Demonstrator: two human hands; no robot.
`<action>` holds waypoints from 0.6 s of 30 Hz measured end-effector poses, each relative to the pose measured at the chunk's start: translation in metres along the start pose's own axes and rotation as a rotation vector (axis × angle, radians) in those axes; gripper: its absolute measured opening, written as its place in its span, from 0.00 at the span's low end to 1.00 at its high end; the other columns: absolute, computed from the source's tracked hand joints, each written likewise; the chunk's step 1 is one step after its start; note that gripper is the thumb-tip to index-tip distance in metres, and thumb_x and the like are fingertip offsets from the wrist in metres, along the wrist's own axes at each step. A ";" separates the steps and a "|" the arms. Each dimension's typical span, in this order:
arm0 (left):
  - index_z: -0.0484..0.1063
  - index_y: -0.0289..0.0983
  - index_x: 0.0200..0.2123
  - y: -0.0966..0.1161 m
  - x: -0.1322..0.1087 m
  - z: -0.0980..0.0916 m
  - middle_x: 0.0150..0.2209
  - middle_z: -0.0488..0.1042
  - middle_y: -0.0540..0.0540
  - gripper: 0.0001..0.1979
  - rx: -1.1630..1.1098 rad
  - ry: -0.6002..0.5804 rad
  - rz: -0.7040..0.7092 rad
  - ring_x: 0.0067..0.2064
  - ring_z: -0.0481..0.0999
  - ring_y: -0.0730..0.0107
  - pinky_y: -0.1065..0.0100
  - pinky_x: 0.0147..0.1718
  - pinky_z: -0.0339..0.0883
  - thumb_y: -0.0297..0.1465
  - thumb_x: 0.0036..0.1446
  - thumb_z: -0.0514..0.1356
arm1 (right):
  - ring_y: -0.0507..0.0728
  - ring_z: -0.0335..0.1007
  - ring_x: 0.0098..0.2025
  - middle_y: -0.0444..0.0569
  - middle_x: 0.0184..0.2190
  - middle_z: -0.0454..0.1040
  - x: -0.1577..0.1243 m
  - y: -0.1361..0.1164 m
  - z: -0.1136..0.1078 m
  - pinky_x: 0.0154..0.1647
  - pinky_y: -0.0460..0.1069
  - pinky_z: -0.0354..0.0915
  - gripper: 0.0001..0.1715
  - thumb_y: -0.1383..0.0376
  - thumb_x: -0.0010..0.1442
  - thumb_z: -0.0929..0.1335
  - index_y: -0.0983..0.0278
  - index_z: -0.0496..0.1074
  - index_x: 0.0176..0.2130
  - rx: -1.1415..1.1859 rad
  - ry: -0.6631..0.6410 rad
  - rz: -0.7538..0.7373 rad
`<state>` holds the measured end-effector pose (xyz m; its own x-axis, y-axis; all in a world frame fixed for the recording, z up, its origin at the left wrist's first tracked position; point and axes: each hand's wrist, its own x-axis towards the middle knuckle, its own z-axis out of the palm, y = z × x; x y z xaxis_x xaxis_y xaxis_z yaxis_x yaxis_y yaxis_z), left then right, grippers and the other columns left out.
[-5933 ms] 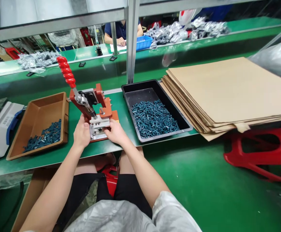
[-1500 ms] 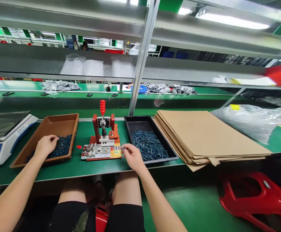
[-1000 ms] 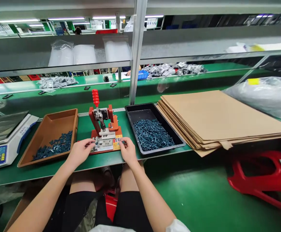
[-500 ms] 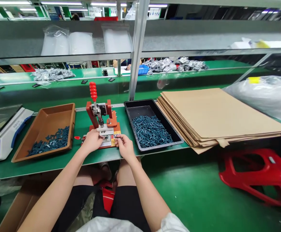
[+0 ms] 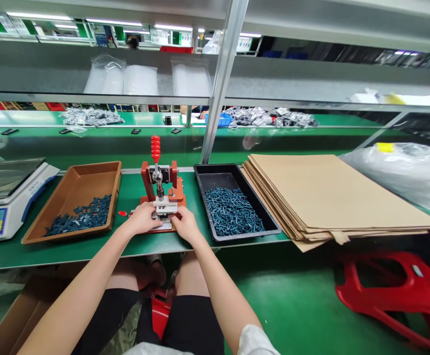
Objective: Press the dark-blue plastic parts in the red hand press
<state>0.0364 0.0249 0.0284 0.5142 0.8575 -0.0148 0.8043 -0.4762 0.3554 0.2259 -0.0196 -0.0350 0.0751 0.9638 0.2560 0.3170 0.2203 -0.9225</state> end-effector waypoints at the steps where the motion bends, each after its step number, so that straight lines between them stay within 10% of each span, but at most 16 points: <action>1: 0.77 0.43 0.53 -0.001 -0.001 0.000 0.53 0.78 0.43 0.26 -0.004 0.003 0.011 0.56 0.74 0.50 0.58 0.55 0.67 0.38 0.49 0.68 | 0.57 0.74 0.37 0.48 0.36 0.79 0.002 0.000 0.003 0.42 0.51 0.70 0.10 0.63 0.57 0.68 0.62 0.78 0.38 -0.024 -0.008 -0.029; 18: 0.81 0.42 0.45 0.000 -0.011 0.003 0.52 0.78 0.42 0.16 -0.097 0.099 0.066 0.54 0.75 0.50 0.54 0.55 0.68 0.35 0.51 0.68 | 0.60 0.77 0.44 0.49 0.42 0.81 0.004 -0.008 0.009 0.50 0.54 0.71 0.13 0.69 0.58 0.69 0.59 0.82 0.41 -0.131 -0.029 -0.178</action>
<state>0.0321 0.0150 0.0261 0.5297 0.8420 0.1021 0.7344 -0.5155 0.4415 0.2154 -0.0165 -0.0290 -0.0195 0.9156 0.4017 0.4434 0.3680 -0.8173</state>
